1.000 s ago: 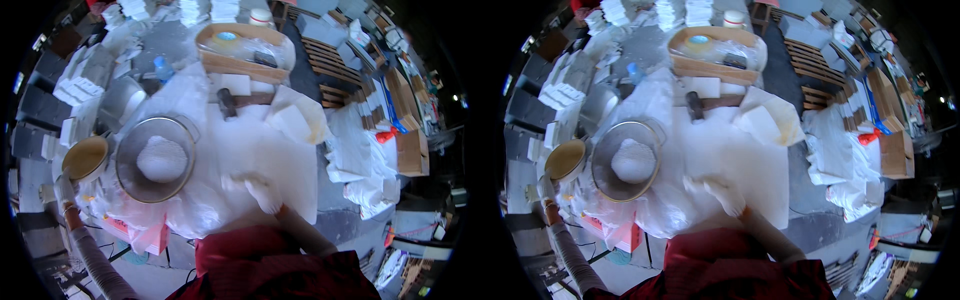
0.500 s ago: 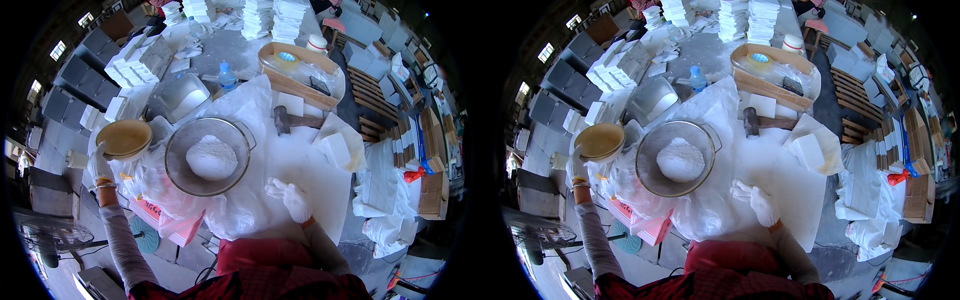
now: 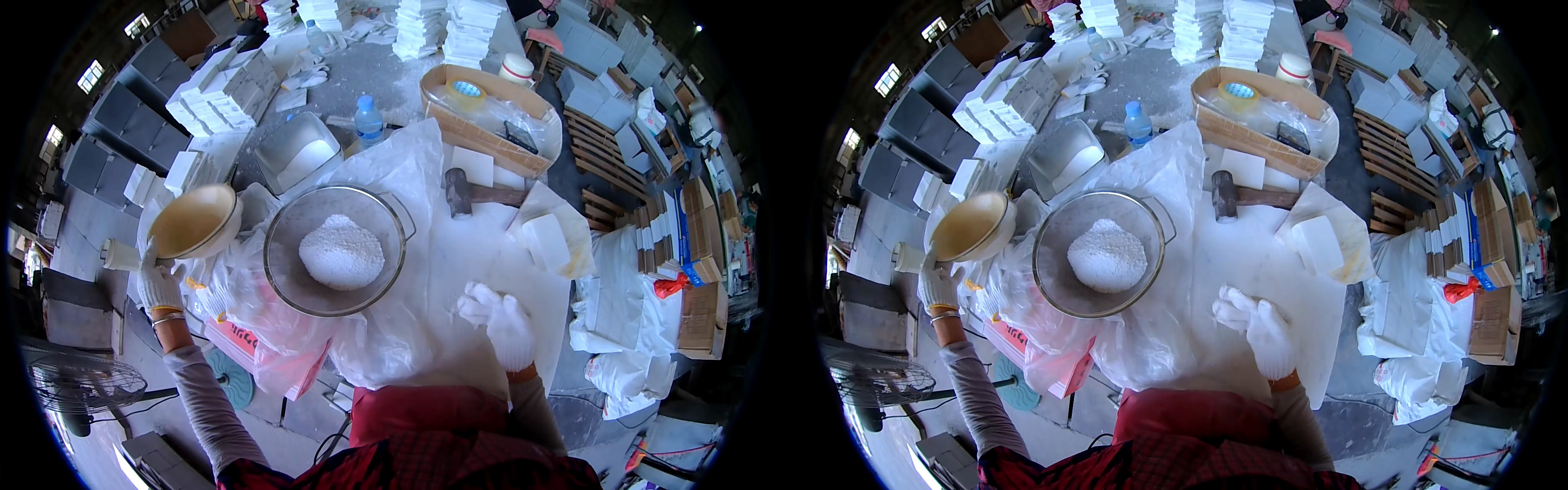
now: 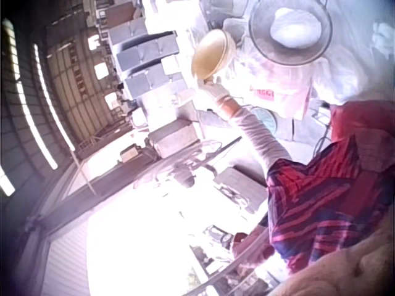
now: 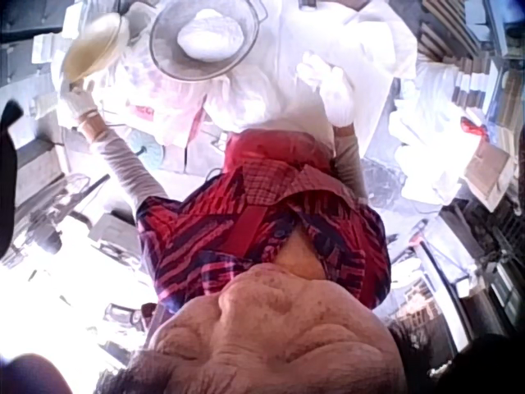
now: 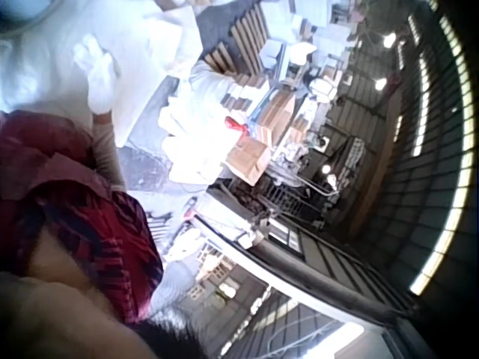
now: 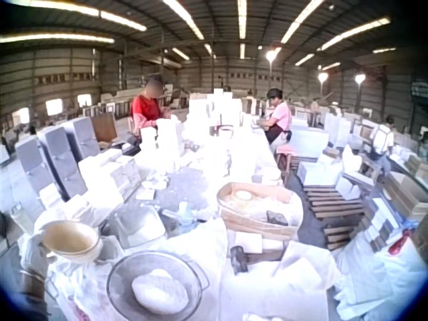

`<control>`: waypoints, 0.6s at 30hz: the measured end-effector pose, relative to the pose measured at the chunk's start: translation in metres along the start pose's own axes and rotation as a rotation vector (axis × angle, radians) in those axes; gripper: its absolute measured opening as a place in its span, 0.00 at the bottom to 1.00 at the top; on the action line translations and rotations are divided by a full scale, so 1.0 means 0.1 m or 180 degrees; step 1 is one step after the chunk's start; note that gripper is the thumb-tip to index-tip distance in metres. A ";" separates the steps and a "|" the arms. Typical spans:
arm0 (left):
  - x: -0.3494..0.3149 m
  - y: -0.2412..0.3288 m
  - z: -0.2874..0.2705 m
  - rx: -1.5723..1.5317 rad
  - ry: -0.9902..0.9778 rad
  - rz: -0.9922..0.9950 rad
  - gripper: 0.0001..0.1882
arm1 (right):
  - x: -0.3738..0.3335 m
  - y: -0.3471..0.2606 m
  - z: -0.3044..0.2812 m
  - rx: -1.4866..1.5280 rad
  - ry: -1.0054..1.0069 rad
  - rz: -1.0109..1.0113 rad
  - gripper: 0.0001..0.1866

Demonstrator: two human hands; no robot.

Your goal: The person puts on white gloves, then scoops a white granular powder from a metal bowl into a yellow bowl using a small scoop. The person then sifts the powder through a metal sieve into the bowl, repeating the scooping and sifting steps multiple times.

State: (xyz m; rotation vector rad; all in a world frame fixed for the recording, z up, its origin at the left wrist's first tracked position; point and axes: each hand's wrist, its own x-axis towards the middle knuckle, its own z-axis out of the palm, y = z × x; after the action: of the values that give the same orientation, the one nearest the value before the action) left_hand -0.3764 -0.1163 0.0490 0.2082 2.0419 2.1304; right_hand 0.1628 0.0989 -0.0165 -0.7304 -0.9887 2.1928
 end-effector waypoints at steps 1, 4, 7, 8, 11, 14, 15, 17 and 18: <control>0.01 -0.01 -0.06 0.0225 -0.0051 0.0098 0.15 | 0.00 0.01 0.00 -0.0032 0.0009 0.0014 0.38; -0.15 -0.02 0.00 0.0744 0.0007 0.0775 0.15 | -0.04 -0.07 0.12 -0.0445 0.0163 -0.0164 0.34; -0.23 0.10 0.08 0.0524 0.0269 0.0581 0.21 | -0.05 0.00 0.06 -0.0279 0.0261 -0.0135 0.33; -0.21 0.09 -0.02 0.1019 0.0258 0.0953 0.21 | -0.05 0.03 0.03 -0.0193 0.0238 -0.0061 0.33; -0.26 0.11 -0.13 0.1498 0.0137 0.1924 0.18 | -0.04 0.07 0.01 -0.0194 0.0166 0.0055 0.32; -0.31 0.17 -0.14 0.0353 -0.0171 0.1238 0.18 | -0.03 0.02 0.11 -0.0608 0.0129 -0.0040 0.35; -0.37 0.24 -0.09 -0.1973 -0.0736 0.0250 0.21 | -0.03 -0.02 0.17 -0.0690 0.0121 -0.0022 0.35; -0.68 0.31 0.16 -0.1799 -0.1087 0.0226 0.22 | -0.04 -0.07 0.28 -0.0761 0.0142 -0.0093 0.36; -0.86 0.32 0.29 -0.1703 -0.1249 0.0224 0.23 | -0.03 -0.08 0.34 -0.0741 0.0148 -0.0164 0.36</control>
State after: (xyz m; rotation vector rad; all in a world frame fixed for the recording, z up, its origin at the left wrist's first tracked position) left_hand -0.2867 -0.1087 0.0847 0.5664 1.2249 2.3539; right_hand 0.1442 0.0859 0.0099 -0.8469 -1.2385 2.0284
